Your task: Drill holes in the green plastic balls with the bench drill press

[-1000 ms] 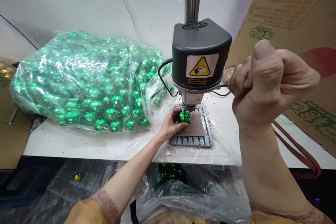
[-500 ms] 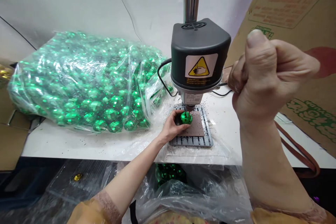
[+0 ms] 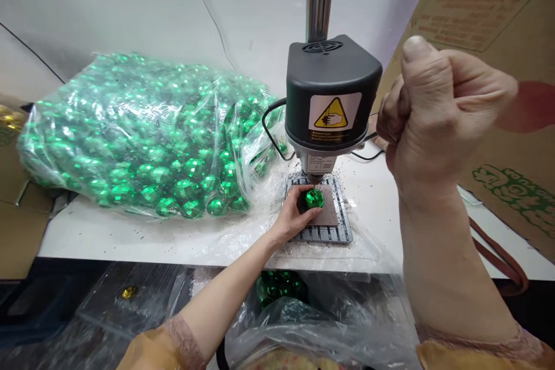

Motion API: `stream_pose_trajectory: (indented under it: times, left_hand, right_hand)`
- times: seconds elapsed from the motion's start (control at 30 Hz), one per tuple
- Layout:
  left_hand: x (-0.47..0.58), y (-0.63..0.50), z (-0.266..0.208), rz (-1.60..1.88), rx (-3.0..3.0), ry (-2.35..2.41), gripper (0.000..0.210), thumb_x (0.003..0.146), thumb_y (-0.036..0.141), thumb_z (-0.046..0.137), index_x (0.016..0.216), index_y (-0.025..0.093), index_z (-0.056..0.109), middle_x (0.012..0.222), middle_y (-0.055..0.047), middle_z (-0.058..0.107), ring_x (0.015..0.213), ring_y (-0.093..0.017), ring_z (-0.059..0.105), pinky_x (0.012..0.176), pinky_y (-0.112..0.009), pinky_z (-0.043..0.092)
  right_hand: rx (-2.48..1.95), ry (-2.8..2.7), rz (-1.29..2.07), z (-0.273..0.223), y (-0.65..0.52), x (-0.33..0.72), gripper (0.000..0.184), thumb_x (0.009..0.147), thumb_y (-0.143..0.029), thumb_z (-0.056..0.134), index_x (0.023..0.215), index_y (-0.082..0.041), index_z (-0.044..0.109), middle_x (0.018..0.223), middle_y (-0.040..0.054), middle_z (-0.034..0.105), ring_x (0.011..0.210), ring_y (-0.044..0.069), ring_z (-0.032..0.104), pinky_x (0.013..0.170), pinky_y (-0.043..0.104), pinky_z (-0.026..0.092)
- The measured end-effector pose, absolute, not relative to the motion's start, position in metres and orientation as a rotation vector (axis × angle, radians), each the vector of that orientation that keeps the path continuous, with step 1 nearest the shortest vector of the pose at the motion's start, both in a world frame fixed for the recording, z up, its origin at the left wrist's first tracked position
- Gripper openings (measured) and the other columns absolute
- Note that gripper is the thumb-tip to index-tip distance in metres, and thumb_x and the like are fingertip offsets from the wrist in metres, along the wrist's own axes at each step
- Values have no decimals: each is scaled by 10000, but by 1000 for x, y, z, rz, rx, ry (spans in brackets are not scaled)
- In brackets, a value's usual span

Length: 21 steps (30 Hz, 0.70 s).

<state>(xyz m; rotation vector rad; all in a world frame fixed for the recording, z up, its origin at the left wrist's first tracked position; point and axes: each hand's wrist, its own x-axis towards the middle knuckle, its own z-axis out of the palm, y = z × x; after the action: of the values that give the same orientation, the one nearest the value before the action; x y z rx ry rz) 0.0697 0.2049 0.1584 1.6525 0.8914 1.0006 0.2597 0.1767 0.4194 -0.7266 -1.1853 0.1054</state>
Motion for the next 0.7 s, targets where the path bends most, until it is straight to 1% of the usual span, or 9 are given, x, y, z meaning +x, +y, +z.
stream_pose_trajectory:
  times: [0.13, 0.23, 0.33, 0.43, 0.57, 0.63, 0.7]
  left_hand:
    - [70, 205, 157, 1002, 1643, 871, 690, 888, 528, 1039, 1429, 251, 714, 1389, -133, 800, 1317, -371, 777, 1189, -557, 625]
    - [71, 205, 159, 1012, 1647, 884, 690, 870, 514, 1049, 1413, 248, 716, 1354, -125, 810, 1285, -368, 790, 1162, -547, 642]
    - [71, 205, 160, 1016, 1640, 882, 691, 862, 504, 1056, 1404, 249, 713, 1349, -120, 809, 1281, -365, 795, 1158, -540, 653]
    - [70, 205, 161, 1014, 1636, 879, 687, 859, 504, 1057, 1395, 247, 714, 1350, -122, 805, 1291, -369, 792, 1169, -543, 645]
    - [70, 205, 161, 1013, 1631, 886, 691, 852, 508, 1064, 1390, 245, 720, 1345, -120, 808, 1284, -369, 790, 1152, -534, 646]
    - [70, 204, 161, 1011, 1623, 893, 698, 848, 508, 1071, 1392, 246, 721, 1352, -118, 808, 1288, -362, 784, 1160, -529, 640]
    - [70, 203, 161, 1010, 1615, 895, 698, 849, 515, 1072, 1390, 249, 721, 1353, -114, 808, 1288, -354, 777, 1164, -522, 634]
  right_hand:
    - [-713, -1157, 68, 407, 170, 257, 602, 1134, -269, 670, 622, -220, 358, 528, -74, 351, 484, 39, 365, 541, 302, 292]
    - [-701, -1134, 26, 394, 165, 255, 605, 1126, -335, 702, 616, -225, 396, 539, -70, 322, 488, 70, 337, 533, 341, 308]
    - [-702, -1112, -12, 384, 159, 251, 615, 1140, -355, 682, 608, -212, 407, 542, -70, 323, 490, 63, 332, 552, 344, 328]
    - [-709, -1088, -56, 377, 155, 248, 641, 1138, -353, 684, 609, -190, 360, 550, -66, 344, 502, 47, 338, 566, 342, 287]
    - [-666, -1088, -95, 366, 154, 247, 651, 1119, -362, 697, 636, -191, 295, 552, -62, 324, 473, 50, 337, 534, 352, 218]
    - [-648, -1077, -131, 360, 155, 249, 648, 1107, -362, 702, 629, -194, 297, 547, -62, 307, 457, 57, 323, 527, 361, 215]
    - [-644, -1063, -165, 355, 156, 251, 631, 1097, -353, 705, 615, -193, 330, 542, -63, 293, 449, 61, 307, 520, 364, 214]
